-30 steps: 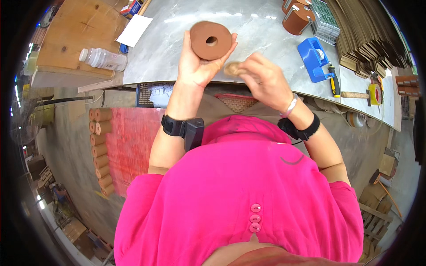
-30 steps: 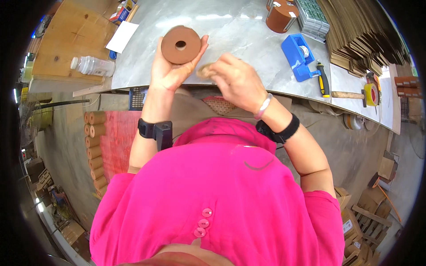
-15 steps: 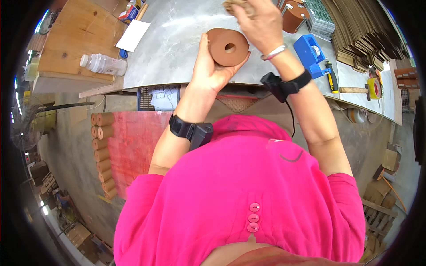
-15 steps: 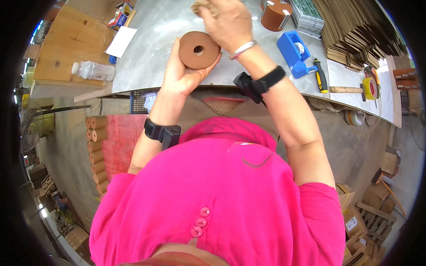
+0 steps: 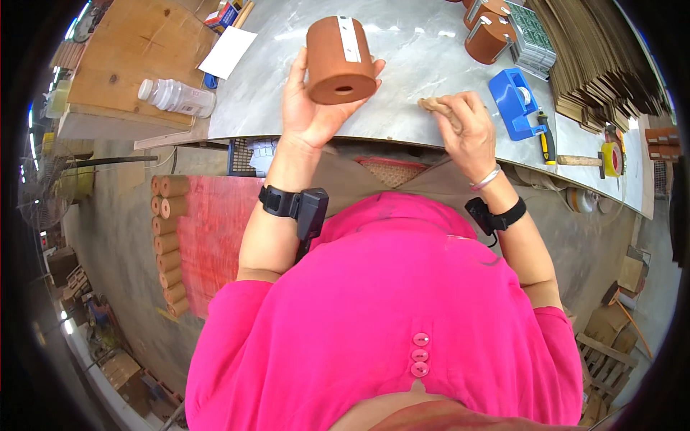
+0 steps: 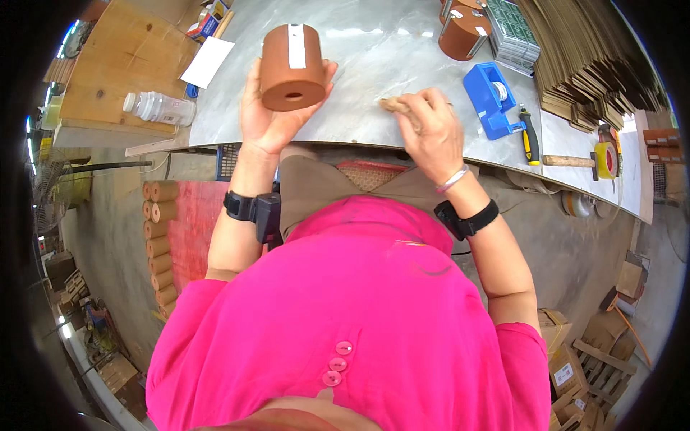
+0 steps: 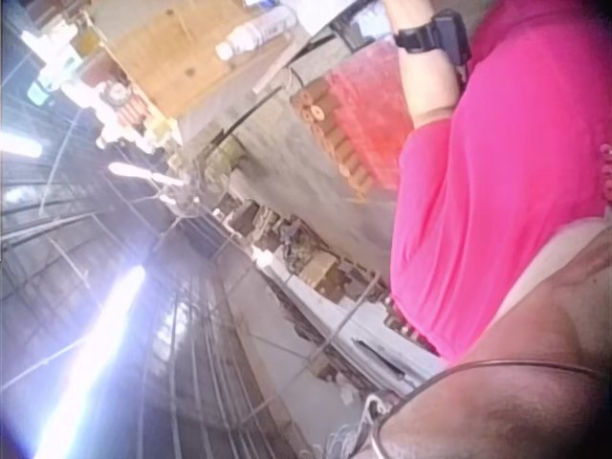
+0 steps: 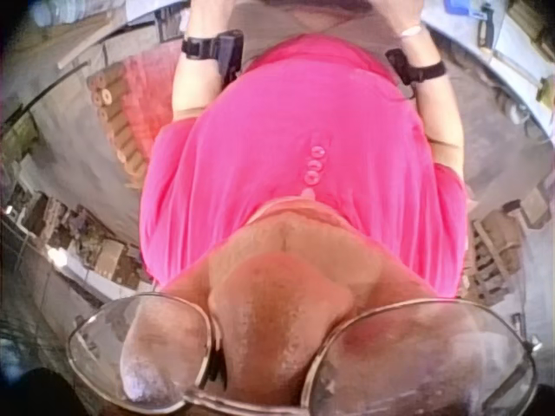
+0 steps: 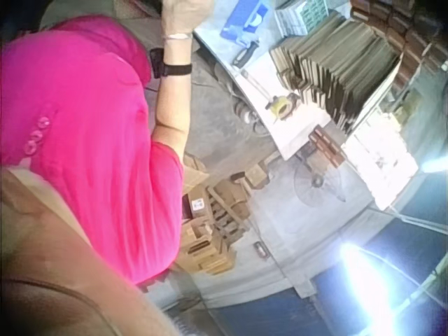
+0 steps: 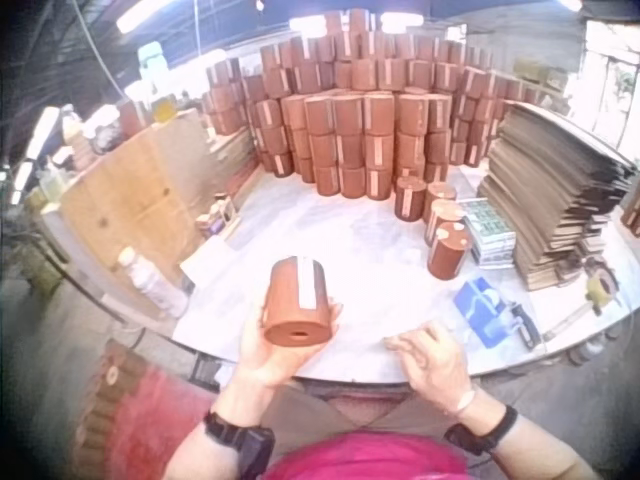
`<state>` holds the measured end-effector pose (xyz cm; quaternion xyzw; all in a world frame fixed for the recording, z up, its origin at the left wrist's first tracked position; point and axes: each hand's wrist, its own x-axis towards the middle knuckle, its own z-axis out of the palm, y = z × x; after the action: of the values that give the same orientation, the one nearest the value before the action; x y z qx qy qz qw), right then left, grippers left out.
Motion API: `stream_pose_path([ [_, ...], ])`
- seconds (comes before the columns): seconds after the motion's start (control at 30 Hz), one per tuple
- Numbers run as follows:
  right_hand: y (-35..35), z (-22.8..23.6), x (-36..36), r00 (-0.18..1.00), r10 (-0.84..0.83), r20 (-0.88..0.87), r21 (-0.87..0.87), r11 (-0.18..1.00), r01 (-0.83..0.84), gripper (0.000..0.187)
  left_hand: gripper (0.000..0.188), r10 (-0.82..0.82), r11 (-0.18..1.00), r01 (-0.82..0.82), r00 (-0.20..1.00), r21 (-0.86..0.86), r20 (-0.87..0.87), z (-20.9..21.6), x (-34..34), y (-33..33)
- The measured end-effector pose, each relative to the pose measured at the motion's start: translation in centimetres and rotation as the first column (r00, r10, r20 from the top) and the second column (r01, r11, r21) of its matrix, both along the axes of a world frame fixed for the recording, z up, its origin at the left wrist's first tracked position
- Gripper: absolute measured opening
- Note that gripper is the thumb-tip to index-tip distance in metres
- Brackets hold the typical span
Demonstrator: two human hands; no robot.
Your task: Wrapping brown cylinders with cardboard sleeves, securing them, and applying green labels.
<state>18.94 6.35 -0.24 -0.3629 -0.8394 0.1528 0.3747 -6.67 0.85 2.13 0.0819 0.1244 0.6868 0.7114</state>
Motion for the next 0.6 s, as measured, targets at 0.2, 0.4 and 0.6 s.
stream_pose_path([
  [0.2,0.8,-2.3,1.0,0.966,0.008,0.259,0.064,0.998,-0.026,0.020,0.071,0.005,0.995,-0.011,0.998,-0.098,-0.058,-1.0,1.1,-0.5],
  [0.4,2.4,-3.1,0.4,0.990,0.018,0.139,-0.048,0.999,-0.011,0.015,0.072,-0.006,0.982,-0.050,0.955,-0.180,-0.297,0.4,1.4,-0.6],
  [0.6,-1.6,5.2,-5.5,0.895,0.209,-0.395,0.027,0.976,-0.216,0.017,0.068,0.023,0.963,-0.125,0.921,-0.239,-0.390,-0.1,2.7,-0.9],
])
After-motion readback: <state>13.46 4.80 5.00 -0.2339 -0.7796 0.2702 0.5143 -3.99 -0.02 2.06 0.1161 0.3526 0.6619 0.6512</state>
